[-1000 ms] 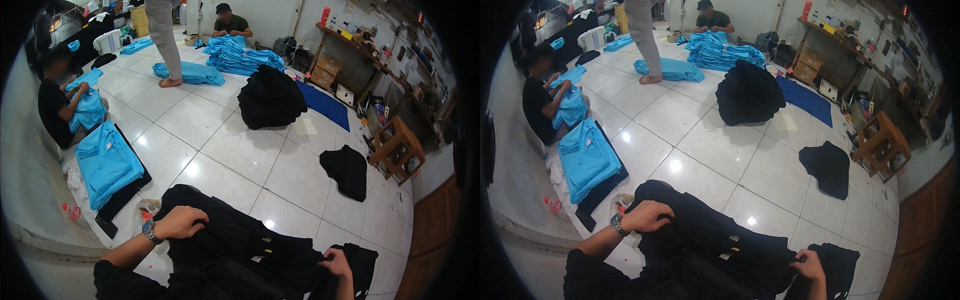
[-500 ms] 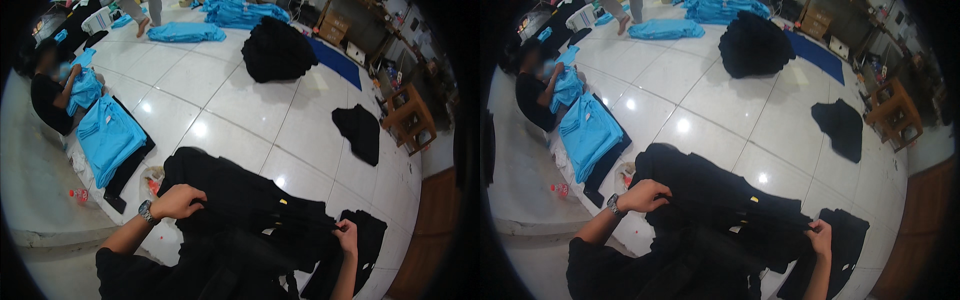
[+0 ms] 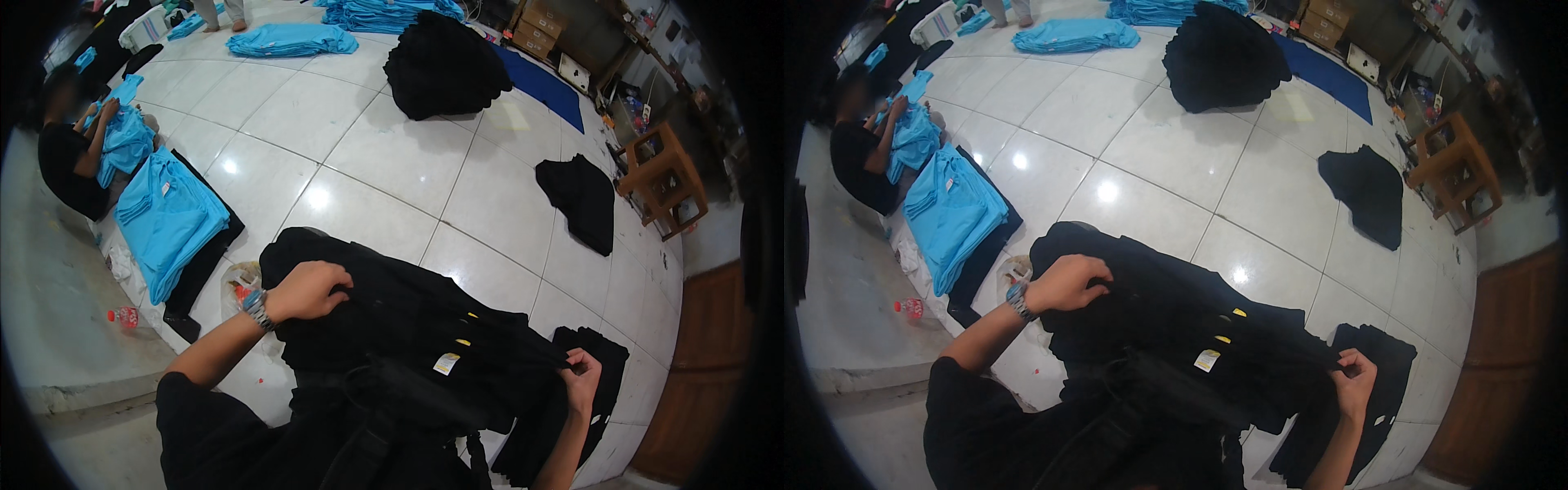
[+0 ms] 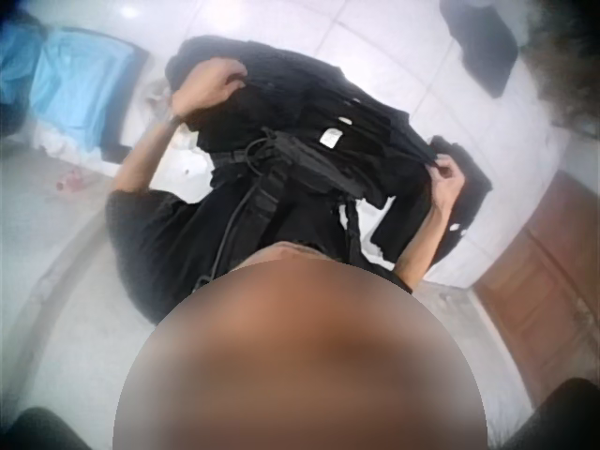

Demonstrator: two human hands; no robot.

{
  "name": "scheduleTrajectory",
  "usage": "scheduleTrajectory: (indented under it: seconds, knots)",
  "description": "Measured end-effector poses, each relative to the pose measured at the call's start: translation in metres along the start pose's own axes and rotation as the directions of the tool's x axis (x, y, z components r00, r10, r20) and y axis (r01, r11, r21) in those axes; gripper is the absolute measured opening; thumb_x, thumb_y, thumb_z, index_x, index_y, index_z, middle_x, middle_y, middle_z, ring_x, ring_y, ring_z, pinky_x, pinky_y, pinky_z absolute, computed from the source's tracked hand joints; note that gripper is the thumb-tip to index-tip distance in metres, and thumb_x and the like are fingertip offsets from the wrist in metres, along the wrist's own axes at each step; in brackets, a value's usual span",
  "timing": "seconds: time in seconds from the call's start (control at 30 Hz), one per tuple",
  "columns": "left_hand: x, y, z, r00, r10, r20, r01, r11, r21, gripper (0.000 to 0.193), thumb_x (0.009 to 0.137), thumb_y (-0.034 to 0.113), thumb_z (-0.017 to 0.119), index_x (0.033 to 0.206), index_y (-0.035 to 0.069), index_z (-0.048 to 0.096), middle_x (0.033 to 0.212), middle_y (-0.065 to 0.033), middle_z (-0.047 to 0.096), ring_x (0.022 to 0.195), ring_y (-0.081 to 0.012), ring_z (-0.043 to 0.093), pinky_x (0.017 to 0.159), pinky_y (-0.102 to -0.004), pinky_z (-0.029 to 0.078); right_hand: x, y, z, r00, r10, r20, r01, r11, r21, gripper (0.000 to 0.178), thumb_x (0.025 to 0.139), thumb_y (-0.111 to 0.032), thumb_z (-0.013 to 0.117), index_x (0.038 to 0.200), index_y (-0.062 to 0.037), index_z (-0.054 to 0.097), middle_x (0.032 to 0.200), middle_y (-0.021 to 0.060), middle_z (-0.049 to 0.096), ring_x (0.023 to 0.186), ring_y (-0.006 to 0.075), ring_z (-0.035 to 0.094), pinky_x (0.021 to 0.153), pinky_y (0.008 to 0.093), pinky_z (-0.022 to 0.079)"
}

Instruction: The person folds black t-shirts by hand on a tiled floor, smoothing each garment and stacking them into a pile. Other workers nearby fold light blue shirts in the same room.

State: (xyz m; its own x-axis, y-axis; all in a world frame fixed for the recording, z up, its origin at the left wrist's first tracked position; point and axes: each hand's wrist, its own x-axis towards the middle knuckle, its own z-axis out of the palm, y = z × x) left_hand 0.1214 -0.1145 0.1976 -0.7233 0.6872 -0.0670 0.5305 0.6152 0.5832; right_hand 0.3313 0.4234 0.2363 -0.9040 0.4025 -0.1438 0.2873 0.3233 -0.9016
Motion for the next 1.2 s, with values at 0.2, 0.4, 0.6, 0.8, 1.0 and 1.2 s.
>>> scheduleTrajectory:
  seconds: [0.2,0.4,0.6,0.8,1.0,1.2]
  knots:
    - [0.077,-0.04,0.024,0.976,0.218,-0.003,-0.218,0.976,-0.018,0.022,0.086,0.019,0.079,0.102,0.004,0.074,0.123,-0.0124,0.07,0.111,-0.0328,0.066,0.095,-0.0421,0.054,-0.018,-0.008,-0.002,0.991,-0.063,-0.114,0.07,0.996,0.055,0.019,0.072,0.009,0.074,0.079,-0.0017,0.06,0.099,0.0072,0.065,0.09,0.0128,0.061,0.084,0.0273,0.048]
    - [0.131,-0.037,0.031,0.937,0.157,0.313,-0.135,0.987,-0.09,0.027,0.085,0.018,0.08,0.105,0.001,0.074,0.109,-0.0186,0.075,0.099,-0.0361,0.07,0.089,-0.0431,0.056,-0.03,-0.014,-0.01,0.983,-0.144,-0.116,0.145,0.989,0.006,0.02,0.074,0.0,0.077,0.08,-0.0016,0.058,0.097,0.0083,0.065,0.091,0.015,0.061,0.087,0.0288,0.048]
    - [0.093,-0.013,-0.025,0.982,0.184,0.043,-0.176,0.973,-0.148,0.021,0.084,0.007,0.073,0.104,0.0,0.073,0.099,-0.0195,0.074,0.094,-0.0379,0.07,0.084,-0.0446,0.055,-0.039,-0.004,-0.01,0.992,-0.084,-0.095,0.051,0.95,-0.308,0.023,0.074,-0.011,0.079,0.08,-0.0023,0.058,0.084,0.0031,0.063,0.08,0.0135,0.06,0.077,0.0319,0.049]
    - [0.037,0.024,-0.056,0.979,0.2,-0.043,-0.203,0.975,-0.092,0.022,0.083,0.004,0.07,0.105,0.005,0.071,0.101,-0.0154,0.072,0.096,-0.0383,0.068,0.083,-0.0464,0.054,-0.029,0.003,-0.013,0.974,-0.192,-0.117,0.179,0.977,-0.116,0.013,0.079,0.013,0.074,0.089,0.0046,0.071,0.106,0.0125,0.072,0.095,0.0189,0.067,0.086,0.0314,0.053]
    - [0.01,0.037,-0.066,0.979,0.176,-0.102,-0.179,0.984,-0.025,0.021,0.083,-0.001,0.069,0.104,0.001,0.068,0.108,-0.0131,0.064,0.104,-0.0352,0.064,0.091,-0.0441,0.054,-0.022,0.005,-0.014,0.972,-0.136,-0.189,0.145,0.989,0.035,0.016,0.077,0.015,0.076,0.091,0.0076,0.072,0.111,0.0145,0.072,0.1,0.0203,0.067,0.09,0.0322,0.053]
    - [0.006,0.043,-0.078,0.973,0.194,-0.122,-0.195,0.981,0.0,0.021,0.084,-0.001,0.068,0.104,0.002,0.064,0.106,-0.0132,0.062,0.102,-0.0352,0.064,0.087,-0.0441,0.053,-0.018,0.005,-0.013,0.972,-0.146,-0.186,0.157,0.986,0.049,0.017,0.077,0.016,0.076,0.091,0.0077,0.071,0.11,0.0153,0.072,0.099,0.0207,0.067,0.09,0.0319,0.054]
